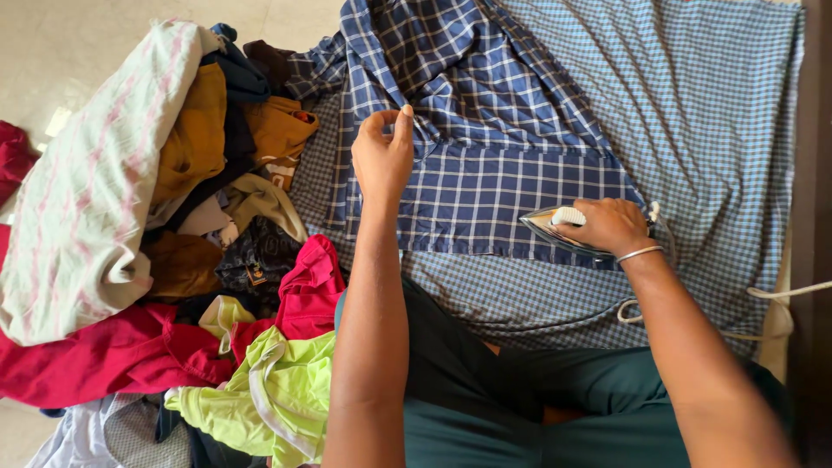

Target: The person irons a blue checkered shirt laid out on a checkered cloth on the floor. They repeatedly smooth the fabric with their hands and move the iron across different sections of the shirt, including the sleeves and body, to remove wrinkles.

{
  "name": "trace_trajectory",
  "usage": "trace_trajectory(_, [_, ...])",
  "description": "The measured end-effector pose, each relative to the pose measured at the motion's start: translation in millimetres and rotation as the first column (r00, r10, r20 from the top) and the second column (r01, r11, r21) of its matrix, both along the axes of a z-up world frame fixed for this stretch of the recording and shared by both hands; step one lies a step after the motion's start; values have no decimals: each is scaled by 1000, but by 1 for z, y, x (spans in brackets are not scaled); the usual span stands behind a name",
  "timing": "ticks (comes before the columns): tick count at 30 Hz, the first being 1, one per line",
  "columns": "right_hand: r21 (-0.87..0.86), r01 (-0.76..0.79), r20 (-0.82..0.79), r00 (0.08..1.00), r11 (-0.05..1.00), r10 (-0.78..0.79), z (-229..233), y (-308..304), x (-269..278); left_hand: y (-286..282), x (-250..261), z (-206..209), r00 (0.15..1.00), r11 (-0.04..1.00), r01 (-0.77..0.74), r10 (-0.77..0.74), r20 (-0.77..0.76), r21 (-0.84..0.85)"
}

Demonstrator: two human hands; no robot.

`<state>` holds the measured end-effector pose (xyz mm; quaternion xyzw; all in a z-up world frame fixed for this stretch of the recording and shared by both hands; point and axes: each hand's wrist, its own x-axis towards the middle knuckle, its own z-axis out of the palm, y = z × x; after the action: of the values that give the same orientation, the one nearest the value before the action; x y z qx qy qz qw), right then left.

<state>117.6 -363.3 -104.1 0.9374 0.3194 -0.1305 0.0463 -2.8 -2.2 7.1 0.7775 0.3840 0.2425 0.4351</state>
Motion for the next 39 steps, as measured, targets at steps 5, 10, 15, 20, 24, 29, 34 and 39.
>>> trace_trajectory(5, [80,-128,-8,992,989,129,-7,37,-7,17,-8,1,987,988,-22,45,154,-150])
trace_trajectory(10, [259,-314,67,949,913,307,-10,79,-21,27,-10,-7,964,980,-18,70,258,-200])
trace_trajectory(15, [316,-380,15,918,869,396,-6,127,-41,28,-7,-12,956,977,-2,65,286,-213])
trace_trajectory(20, [278,-412,-39,898,868,439,-4,175,-63,31,-8,-12,962,976,-24,81,260,-216])
trace_trajectory(24, [271,-386,-48,909,882,413,-7,207,-78,35,-11,-11,942,977,-13,83,327,-211])
trace_trajectory(29, [261,-356,-42,925,897,379,-13,235,-87,39,-12,-11,936,969,-40,123,331,-245])
trace_trajectory(34, [295,-345,-9,932,891,364,-15,255,-93,41,-13,-9,919,956,-43,152,365,-292])
trace_trajectory(39, [324,-314,17,945,892,327,-13,270,-92,53,-18,-20,943,956,-75,160,291,-285])
